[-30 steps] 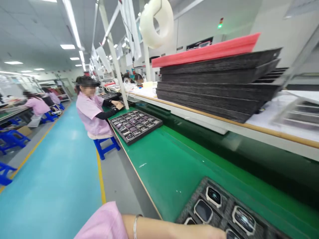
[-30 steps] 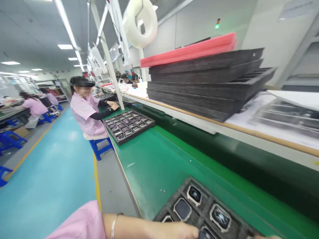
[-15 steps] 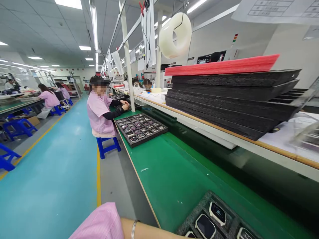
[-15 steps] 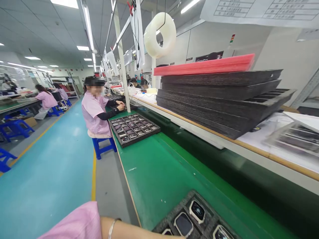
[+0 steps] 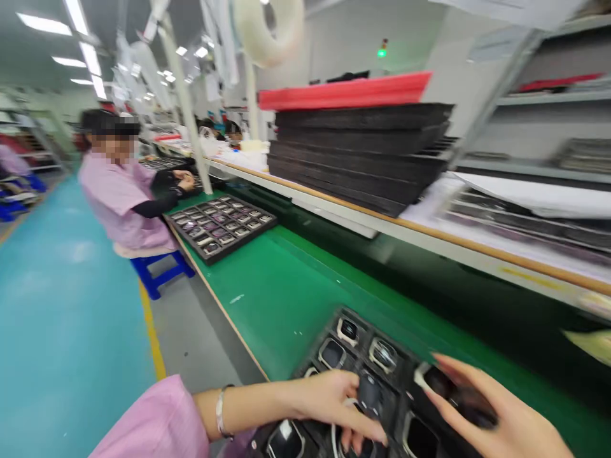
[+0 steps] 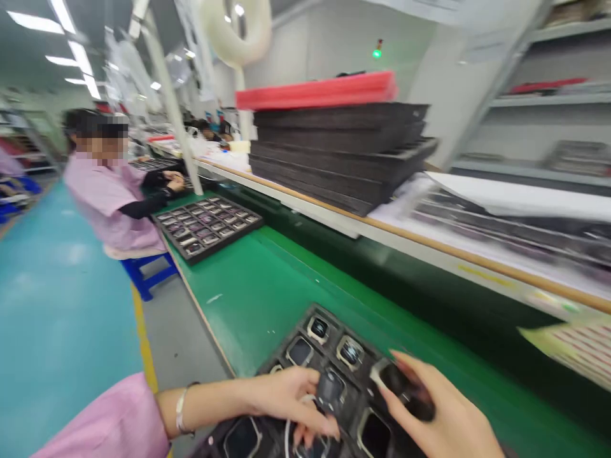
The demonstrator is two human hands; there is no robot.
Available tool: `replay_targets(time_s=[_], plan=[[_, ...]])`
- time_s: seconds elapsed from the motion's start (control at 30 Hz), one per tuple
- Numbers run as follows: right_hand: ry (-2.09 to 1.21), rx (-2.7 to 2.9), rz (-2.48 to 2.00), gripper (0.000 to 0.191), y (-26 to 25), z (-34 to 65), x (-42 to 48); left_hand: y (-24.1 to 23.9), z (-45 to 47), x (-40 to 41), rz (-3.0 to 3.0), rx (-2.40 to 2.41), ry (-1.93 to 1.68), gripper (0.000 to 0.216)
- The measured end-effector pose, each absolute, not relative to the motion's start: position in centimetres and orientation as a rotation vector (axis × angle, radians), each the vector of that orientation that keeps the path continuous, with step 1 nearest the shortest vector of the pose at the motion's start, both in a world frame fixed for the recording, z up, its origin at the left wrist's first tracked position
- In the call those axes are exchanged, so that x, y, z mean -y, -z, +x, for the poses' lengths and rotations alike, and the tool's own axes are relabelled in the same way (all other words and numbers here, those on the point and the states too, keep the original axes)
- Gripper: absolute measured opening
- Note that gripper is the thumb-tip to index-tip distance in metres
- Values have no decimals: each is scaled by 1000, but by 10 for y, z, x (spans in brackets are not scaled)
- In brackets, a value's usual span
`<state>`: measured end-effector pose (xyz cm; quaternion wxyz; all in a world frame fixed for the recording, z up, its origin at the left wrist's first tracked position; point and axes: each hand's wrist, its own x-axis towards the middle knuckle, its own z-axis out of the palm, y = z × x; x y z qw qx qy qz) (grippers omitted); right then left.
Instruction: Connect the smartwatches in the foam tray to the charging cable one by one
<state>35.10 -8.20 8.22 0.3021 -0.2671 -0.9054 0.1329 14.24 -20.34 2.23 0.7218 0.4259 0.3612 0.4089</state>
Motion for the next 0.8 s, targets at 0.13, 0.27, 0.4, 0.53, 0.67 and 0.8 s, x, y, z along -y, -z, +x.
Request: replay_targets(time_s=[0.13, 0.27, 0.4, 0.53, 0.67, 0.8], plan=[[-570, 2446, -588, 37, -93, 332, 143, -43, 138, 222, 926, -845, -932, 51], [-748, 2550, -407, 40, -82, 318, 164, -42, 138, 227, 970, -884, -925, 49], [-770, 2570, -413, 40, -74, 327, 158, -43, 140, 228, 971, -877, -899, 52], [-789, 2546, -376, 40, -69, 331, 151, -44, 141, 227, 985, -918, -888, 49], [-735, 2549, -284, 43, -67, 331, 153, -44, 141, 227, 988, -931, -898, 45], [-738, 2472, -315, 42, -71, 331, 154, -45, 140, 228, 1018, -942, -888, 48]])
